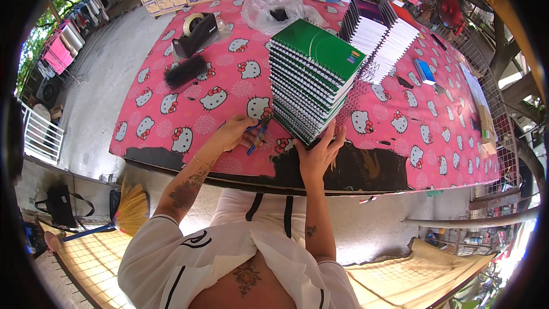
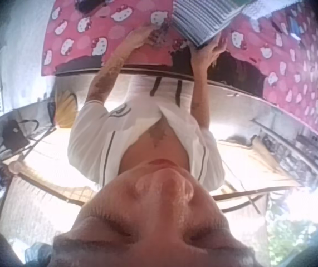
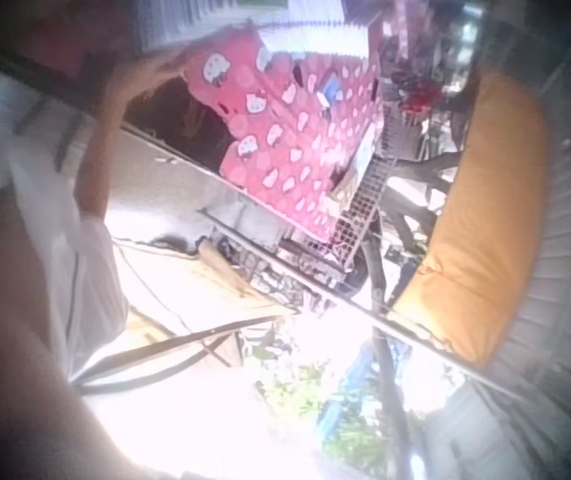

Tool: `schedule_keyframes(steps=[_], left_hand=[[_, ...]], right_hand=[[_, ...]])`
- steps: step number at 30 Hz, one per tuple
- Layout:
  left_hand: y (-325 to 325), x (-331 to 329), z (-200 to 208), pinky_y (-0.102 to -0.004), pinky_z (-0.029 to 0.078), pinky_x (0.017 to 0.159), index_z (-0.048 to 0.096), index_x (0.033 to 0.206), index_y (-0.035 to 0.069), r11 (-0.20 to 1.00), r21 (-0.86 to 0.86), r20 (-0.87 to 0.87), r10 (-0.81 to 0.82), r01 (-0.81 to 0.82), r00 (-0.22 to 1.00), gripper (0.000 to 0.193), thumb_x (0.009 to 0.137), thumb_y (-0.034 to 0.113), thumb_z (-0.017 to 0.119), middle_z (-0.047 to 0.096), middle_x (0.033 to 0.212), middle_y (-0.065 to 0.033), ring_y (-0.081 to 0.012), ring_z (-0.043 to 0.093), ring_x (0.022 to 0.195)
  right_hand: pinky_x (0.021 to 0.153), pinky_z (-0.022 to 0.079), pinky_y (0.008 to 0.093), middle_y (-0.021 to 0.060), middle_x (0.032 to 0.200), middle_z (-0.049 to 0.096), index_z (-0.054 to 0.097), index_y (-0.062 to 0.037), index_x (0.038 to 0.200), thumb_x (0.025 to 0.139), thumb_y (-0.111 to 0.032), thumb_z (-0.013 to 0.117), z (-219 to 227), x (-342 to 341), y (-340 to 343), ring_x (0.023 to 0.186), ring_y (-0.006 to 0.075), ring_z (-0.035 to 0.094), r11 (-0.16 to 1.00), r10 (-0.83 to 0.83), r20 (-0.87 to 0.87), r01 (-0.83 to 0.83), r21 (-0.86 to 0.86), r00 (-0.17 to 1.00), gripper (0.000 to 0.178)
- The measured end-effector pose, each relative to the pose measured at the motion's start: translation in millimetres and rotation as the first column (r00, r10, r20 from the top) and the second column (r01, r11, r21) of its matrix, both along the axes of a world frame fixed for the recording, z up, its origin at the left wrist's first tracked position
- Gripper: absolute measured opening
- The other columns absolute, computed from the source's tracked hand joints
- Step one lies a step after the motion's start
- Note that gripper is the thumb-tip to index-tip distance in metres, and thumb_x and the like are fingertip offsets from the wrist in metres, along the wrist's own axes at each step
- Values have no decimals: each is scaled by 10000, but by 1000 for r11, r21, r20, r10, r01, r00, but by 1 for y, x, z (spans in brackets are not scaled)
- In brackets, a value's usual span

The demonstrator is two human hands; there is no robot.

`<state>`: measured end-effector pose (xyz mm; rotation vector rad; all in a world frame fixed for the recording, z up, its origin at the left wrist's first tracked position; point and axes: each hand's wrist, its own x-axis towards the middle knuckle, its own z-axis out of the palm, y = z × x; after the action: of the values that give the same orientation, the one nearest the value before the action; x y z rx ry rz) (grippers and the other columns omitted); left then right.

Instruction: The person organizes stacks of small notebooks on a table by flipping through pages and aligning them, then places the notebooks into a cardboard box.

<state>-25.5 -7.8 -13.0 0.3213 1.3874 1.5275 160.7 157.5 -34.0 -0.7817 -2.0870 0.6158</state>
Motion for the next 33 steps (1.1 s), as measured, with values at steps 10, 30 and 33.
schedule_keyframes(steps=[10, 30, 33], left_hand=[[9, 21, 3, -390, 585, 620, 622, 983, -46, 954, -279, -878, -209, -106, 431, 320, 985, 253, 507, 686, 916, -168, -291, 717, 750], [13, 10, 11, -430, 584, 648, 604, 1032, -59, 952, -307, -627, -210, 10, 750, 297, 970, 212, 498, 687, 871, -211, -359, 715, 781], [20, 38, 16, -470, 565, 709, 648, 967, -50, 888, -416, -901, -431, -196, -45, 293, 933, 217, 533, 683, 872, -254, -387, 697, 832]], right_hand=[[1117, 280, 566, 299, 1517, 175, 246, -72, 1536, 623, -159, 916, 3, 0, -2, 1397, 516, 252, 1000, 3, 4, -3, 18, 1000, 1136], [1125, 268, 558, 314, 1516, 192, 237, -84, 1545, 631, -196, 910, 0, 2, 2, 1403, 509, 254, 1000, -15, 39, 15, -11, 999, 1140], [1127, 261, 560, 314, 1518, 187, 239, -82, 1544, 636, -217, 910, 1, 2, 1, 1398, 513, 256, 1000, -8, 26, 8, -13, 1000, 1137]])
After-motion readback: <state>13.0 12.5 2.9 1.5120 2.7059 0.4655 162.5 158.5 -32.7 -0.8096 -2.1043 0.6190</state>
